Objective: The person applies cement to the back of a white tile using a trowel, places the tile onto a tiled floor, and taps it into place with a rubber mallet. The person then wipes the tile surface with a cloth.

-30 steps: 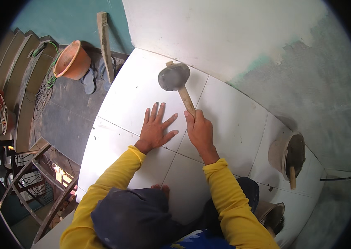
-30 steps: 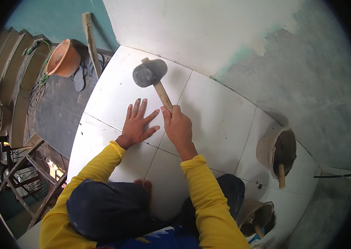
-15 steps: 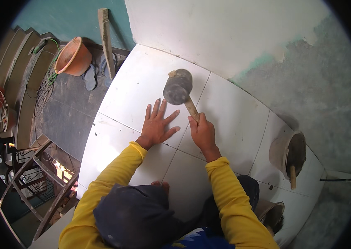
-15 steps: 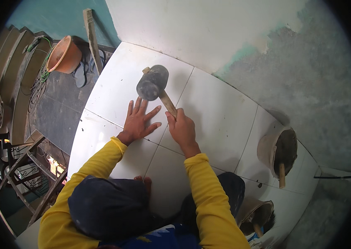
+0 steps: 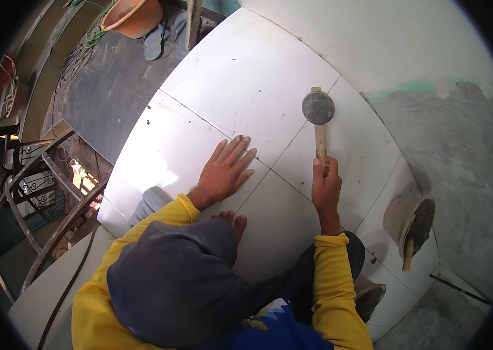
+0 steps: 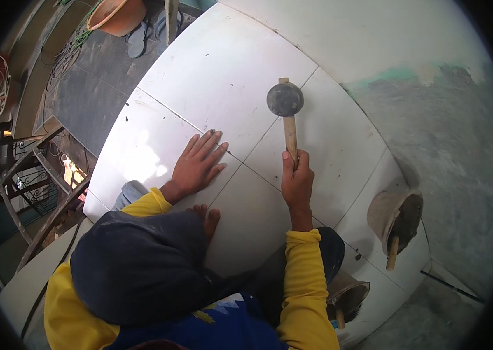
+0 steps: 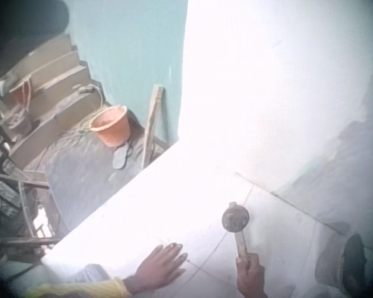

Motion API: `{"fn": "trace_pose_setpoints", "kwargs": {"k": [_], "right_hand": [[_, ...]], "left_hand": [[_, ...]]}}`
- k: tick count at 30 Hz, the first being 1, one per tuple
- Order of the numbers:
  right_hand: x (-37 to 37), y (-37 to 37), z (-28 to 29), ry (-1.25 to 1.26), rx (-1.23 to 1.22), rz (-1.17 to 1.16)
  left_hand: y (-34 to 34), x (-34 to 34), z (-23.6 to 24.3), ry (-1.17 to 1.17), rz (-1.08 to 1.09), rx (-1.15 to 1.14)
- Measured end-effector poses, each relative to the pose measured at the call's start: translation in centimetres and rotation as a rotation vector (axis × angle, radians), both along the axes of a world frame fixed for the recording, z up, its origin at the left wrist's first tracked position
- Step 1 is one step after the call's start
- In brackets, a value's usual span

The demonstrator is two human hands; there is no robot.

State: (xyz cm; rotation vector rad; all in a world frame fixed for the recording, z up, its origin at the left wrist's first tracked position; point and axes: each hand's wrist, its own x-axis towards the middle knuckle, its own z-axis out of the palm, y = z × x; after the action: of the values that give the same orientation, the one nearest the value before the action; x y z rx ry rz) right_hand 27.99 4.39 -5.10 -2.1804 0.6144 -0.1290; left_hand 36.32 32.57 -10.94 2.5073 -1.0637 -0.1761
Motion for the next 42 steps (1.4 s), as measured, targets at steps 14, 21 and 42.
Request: {"fn": "trace_pose_setpoints", "kwargs": {"k": [14, 21, 42], "right_hand": [[0.5, 1.8, -0.5, -0.094, -0.051, 0.139], [0.9, 2.6, -1.7, 0.141, -0.266, 0.175], [2.3, 8.2, -2.1, -0.017, 0.255, -0.046]], "left_hand": [[-0.4, -1.3, 0.2, 0.032, 0.048, 0.054], [-0.3, -1.1, 0.1, -0.009, 0.021, 0.084], [4.2, 2.3, -0.5, -0.029, 0.162, -0.068]]}}
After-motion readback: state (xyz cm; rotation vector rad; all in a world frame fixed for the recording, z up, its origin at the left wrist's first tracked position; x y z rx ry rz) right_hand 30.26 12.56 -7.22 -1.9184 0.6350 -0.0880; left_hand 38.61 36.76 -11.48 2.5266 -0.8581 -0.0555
